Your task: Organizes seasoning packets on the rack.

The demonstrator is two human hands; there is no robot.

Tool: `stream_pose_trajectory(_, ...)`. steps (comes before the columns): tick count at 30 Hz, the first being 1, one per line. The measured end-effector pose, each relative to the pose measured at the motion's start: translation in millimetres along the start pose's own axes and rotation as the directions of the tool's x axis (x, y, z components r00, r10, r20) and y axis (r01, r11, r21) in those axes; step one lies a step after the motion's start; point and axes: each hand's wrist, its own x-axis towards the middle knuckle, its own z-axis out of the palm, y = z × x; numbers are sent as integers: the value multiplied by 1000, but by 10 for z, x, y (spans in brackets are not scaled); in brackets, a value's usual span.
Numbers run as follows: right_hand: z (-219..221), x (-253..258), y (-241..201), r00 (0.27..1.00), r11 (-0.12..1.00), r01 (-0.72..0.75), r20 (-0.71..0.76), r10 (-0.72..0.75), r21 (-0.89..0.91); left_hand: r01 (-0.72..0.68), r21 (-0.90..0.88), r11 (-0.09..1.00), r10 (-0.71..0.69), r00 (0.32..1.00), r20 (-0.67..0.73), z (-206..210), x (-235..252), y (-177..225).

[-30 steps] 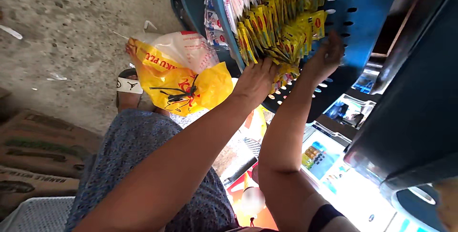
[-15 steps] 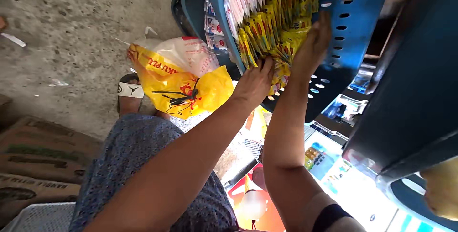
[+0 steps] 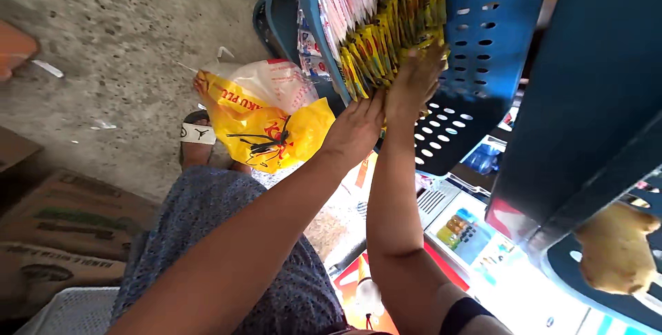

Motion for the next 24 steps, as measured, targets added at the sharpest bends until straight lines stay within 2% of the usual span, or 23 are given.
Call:
stream_pose_trajectory(3,141,107,49,997,995,7,-72,-15,-99,49,-11,999,-48,996,69,-45,109,35)
stream_pose_trajectory(5,90,179,-54,995,991,-81,-72,74,-108,79,-21,997,-76,991,114,-55,183,57)
stream_pose_trajectory(8,78,259,-136,981,987,-151,-133,143,-51,82,-13,997,-81,996,44,11,165,56)
stream_pose_trajectory(11,-3,220,-6,969,963,-19,-232,84,269,25,60,998,-22,999,-49,105,53,3)
stream_pose_trajectory(13,-89,75,178,957,904,96,-290,31,416,37,71,997,-36,999,-17,98,38,11)
stream_pose_trajectory(14,-118,-2,285,942,909,155,-334,-18,387,59,64,996,-60,998,17,66,60,25)
stream_pose_trajectory(16,-113,-131,527,894,938,278,-414,-173,209,95,52,994,-99,992,76,18,114,48)
stream_pose_trajectory(20,-28,-264,730,905,932,356,-276,-324,70,74,100,992,-86,989,122,-10,111,45)
stream_pose_trajectory(24,67,-202,683,917,938,345,-208,-341,-19,-12,70,997,13,1000,-15,41,-75,44)
